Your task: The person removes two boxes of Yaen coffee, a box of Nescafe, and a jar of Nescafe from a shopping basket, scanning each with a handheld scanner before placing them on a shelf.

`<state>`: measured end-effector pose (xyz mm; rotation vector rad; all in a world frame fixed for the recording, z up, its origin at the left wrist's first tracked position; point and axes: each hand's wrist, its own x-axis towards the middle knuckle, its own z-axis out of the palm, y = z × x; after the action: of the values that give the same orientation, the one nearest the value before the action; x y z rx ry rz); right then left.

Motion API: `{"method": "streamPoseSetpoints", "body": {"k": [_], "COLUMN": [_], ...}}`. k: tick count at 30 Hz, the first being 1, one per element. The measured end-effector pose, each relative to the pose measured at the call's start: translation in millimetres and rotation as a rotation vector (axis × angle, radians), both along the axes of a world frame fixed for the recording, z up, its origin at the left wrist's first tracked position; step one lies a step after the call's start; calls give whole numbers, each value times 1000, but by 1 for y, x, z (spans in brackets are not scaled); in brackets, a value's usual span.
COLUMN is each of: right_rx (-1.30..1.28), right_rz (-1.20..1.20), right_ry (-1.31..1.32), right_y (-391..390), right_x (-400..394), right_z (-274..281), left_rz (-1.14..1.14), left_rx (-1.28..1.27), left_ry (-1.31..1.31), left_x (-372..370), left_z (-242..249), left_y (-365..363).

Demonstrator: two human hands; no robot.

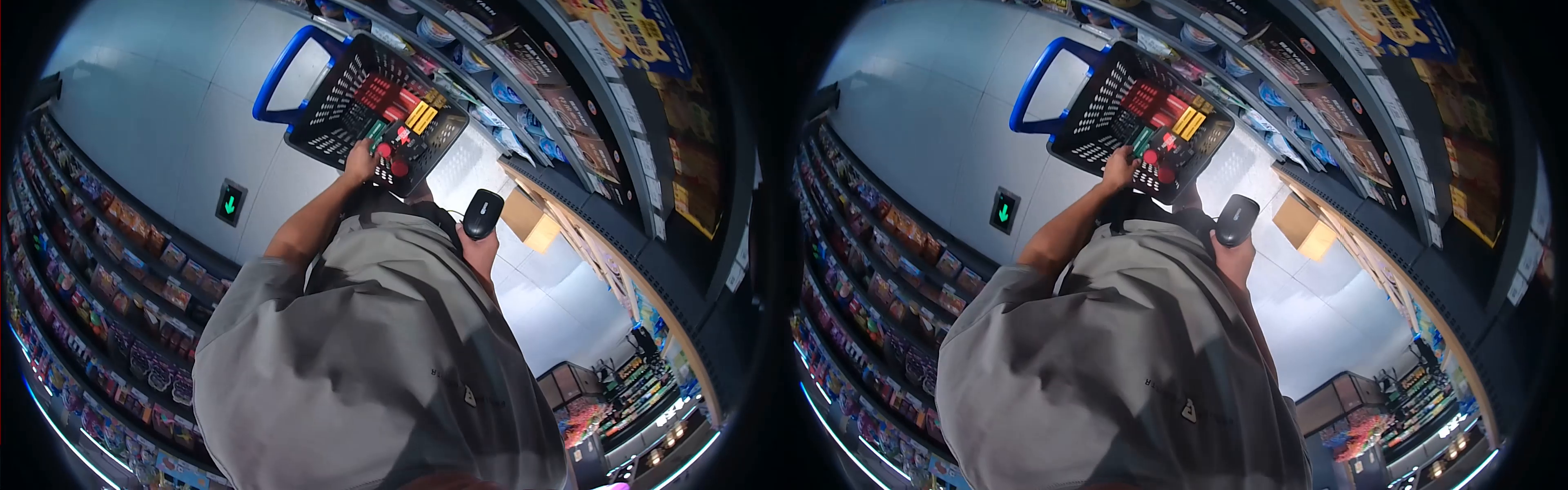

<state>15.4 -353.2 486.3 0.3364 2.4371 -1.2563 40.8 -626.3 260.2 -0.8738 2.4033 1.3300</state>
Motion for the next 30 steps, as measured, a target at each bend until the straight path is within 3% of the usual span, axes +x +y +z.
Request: {"method": "streamPoseSetpoints", "body": {"k": [5, 11, 14, 20, 30], "right_rx": [233, 398, 389, 541, 556], "right_rz": [269, 543, 627, 572, 572], "right_ry": [-186, -473, -400, -449, -439], "right_y": [19, 31, 36, 27, 64], "right_x": [-9, -19, -31, -62, -59], "right_z": [-34, -62, -77, -82, -109], "left_rz": [-55, -47, -32, -36, -129], "left_rx": [38, 26, 45, 55, 122], "left_ry": [-227, -286, -318, -406, -563], "left_x": [-21, -40, -51, -79, -112], "left_z": [-41, -87, -98, -135, -205], "left_y": [3, 14, 15, 24, 38]}}
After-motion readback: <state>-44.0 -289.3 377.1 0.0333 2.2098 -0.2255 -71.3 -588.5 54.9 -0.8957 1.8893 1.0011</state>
